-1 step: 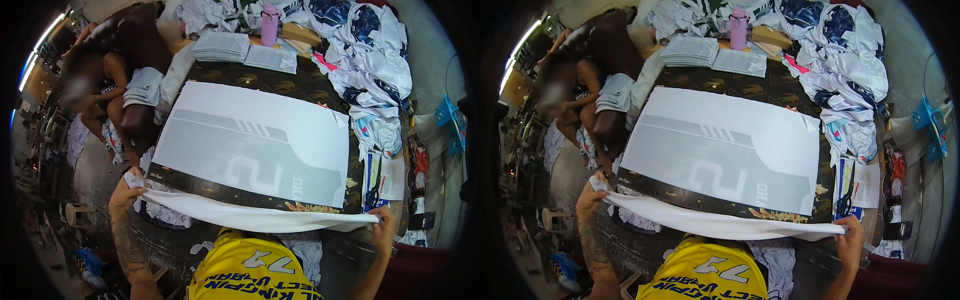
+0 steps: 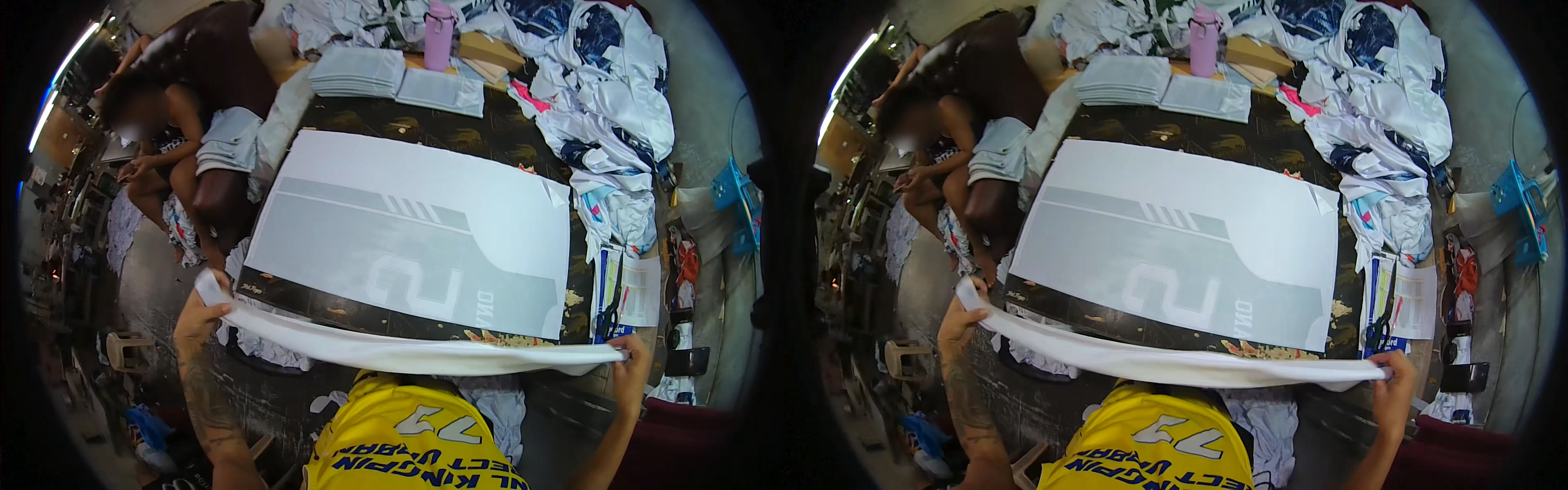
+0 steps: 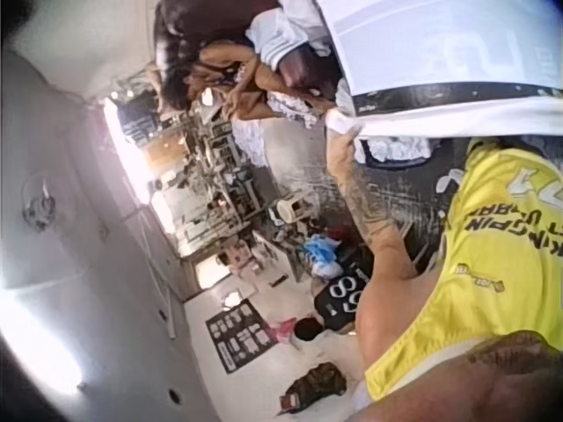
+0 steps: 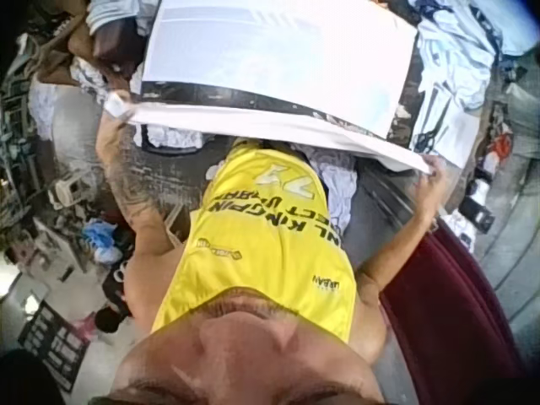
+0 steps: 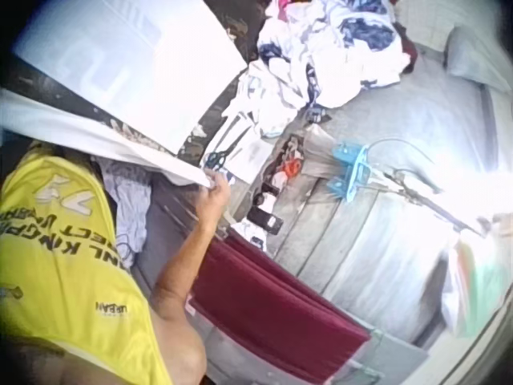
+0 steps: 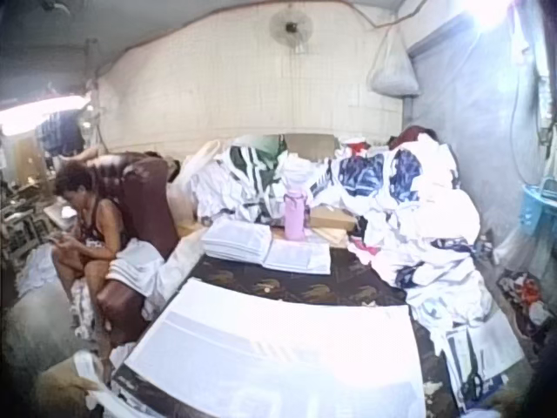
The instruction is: The person cuts printed fabric pieces using shears on a cluttered worktable. They repeatedly align the fabric, trim along marked lines, and set the cut pieces aside.
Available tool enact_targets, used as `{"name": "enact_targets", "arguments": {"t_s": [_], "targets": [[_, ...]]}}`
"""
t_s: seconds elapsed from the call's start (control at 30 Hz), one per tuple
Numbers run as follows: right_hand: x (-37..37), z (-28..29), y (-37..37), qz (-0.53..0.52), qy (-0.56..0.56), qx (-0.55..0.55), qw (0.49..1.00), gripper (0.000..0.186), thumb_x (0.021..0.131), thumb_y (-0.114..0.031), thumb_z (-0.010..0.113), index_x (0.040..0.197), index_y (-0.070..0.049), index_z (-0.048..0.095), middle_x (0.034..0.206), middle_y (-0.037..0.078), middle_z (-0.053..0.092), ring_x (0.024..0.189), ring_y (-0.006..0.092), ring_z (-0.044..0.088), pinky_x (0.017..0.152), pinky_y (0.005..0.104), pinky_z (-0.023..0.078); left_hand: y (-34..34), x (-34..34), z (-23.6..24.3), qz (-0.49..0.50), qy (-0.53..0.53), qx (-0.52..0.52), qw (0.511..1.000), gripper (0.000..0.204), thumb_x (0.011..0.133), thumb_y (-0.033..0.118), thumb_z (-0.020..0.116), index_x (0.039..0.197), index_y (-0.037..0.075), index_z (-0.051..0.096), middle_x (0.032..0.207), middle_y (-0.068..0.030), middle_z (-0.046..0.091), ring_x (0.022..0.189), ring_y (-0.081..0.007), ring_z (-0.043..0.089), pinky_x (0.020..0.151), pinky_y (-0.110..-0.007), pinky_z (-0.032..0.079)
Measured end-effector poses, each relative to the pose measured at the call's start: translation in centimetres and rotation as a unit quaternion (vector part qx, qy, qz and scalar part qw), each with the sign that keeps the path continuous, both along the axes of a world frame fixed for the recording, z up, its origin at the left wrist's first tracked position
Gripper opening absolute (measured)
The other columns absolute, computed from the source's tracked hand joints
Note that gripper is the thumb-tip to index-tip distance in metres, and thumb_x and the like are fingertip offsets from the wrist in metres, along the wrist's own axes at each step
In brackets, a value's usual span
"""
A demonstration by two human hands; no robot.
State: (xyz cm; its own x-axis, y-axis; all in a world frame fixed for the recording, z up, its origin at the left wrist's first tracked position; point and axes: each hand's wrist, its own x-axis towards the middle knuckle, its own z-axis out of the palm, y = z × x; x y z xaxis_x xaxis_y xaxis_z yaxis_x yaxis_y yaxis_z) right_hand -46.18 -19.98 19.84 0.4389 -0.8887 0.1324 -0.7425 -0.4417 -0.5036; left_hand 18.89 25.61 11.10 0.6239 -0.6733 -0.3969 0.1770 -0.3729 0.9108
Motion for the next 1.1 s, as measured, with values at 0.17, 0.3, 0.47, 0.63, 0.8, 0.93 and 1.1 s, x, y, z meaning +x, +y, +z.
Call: {"name": "enact_targets", "arguments": {"t_s": [0.17,0.3,0.47,0.63,0.8,0.93,1.1], "targets": [[1.6,-0.9,-5.7,-0.004,-0.206,-0.033,0.978,0.015,0.095,-0.009,0.068,0.103,0.003,0.068,0.096,0.003,0.060,0.089,0.0135,0.056,0.080,0.0300,0.047,-5.0,7.7,0.5,-0.011,-0.275,-0.107,0.955,0.023,0.099,0.014,0.074,0.120,0.005,0.070,0.116,-0.0048,0.067,0.106,-0.0160,0.063,0.094,-0.032,0.050],[9.5,-2.0,-13.0,-0.182,-0.447,-0.151,0.863,0.040,0.114,-0.024,0.058,0.138,0.007,0.065,0.128,0.012,0.070,0.107,0.0161,0.067,0.095,0.0337,0.054,-15.3,13.8,2.5,0.301,-0.257,-0.173,0.902,0.032,0.106,0.032,0.070,0.112,0.001,0.075,0.121,-0.0079,0.070,0.111,-0.0196,0.065,0.100,-0.035,0.050],[18.8,-2.0,-26.3,-0.217,-0.189,-0.196,0.937,0.051,0.112,-0.040,0.062,0.117,0.010,0.072,0.100,0.018,0.078,0.093,0.0204,0.072,0.081,0.0368,0.055,-31.3,24.8,0.8,0.186,-0.586,0.099,0.783,0.045,0.109,0.052,0.056,0.124,0.014,0.075,0.118,-0.0177,0.077,0.107,-0.0432,0.072,0.093,-0.049,0.054],[21.5,-12.5,-30.5,-0.218,-0.002,-0.149,0.964,0.058,0.111,-0.047,0.059,0.115,0.009,0.071,0.098,0.029,0.075,0.090,0.0440,0.071,0.083,0.0489,0.054,-40.0,29.5,-10.5,0.038,-0.646,0.175,0.742,0.043,0.111,0.051,0.051,0.130,0.017,0.069,0.111,-0.0253,0.076,0.104,-0.0517,0.070,0.089,-0.058,0.053],[20.7,-18.9,-31.1,-0.226,0.075,-0.059,0.969,0.058,0.111,-0.046,0.057,0.114,0.011,0.070,0.102,0.033,0.074,0.095,0.0504,0.072,0.084,0.0528,0.053,-40.5,28.3,-13.2,-0.038,-0.630,0.240,0.737,0.034,0.112,0.044,0.049,0.130,0.019,0.064,0.102,-0.0294,0.074,0.099,-0.0520,0.071,0.085,-0.062,0.054],[21.0,-22.6,-31.9,-0.209,0.136,-0.051,0.967,0.060,0.110,-0.047,0.057,0.104,0.011,0.069,0.097,0.037,0.071,0.094,0.0567,0.069,0.084,0.0586,0.052,-40.9,29.9,-13.2,-0.128,-0.632,0.254,0.721,0.032,0.109,0.040,0.056,0.127,0.015,0.064,0.102,-0.0259,0.075,0.100,-0.0495,0.071,0.086,-0.060,0.055],[22.2,-23.3,-32.5,-0.138,0.073,-0.049,0.987,0.047,0.107,-0.037,0.066,0.125,0.007,0.065,0.119,0.029,0.071,0.108,0.0472,0.068,0.096,0.0518,0.052,-41.0,33.5,-13.1,-0.196,-0.692,0.210,0.663,0.026,0.104,0.034,0.066,0.116,0.011,0.065,0.101,-0.0162,0.071,0.100,-0.0413,0.069,0.083,-0.054,0.054]]}}
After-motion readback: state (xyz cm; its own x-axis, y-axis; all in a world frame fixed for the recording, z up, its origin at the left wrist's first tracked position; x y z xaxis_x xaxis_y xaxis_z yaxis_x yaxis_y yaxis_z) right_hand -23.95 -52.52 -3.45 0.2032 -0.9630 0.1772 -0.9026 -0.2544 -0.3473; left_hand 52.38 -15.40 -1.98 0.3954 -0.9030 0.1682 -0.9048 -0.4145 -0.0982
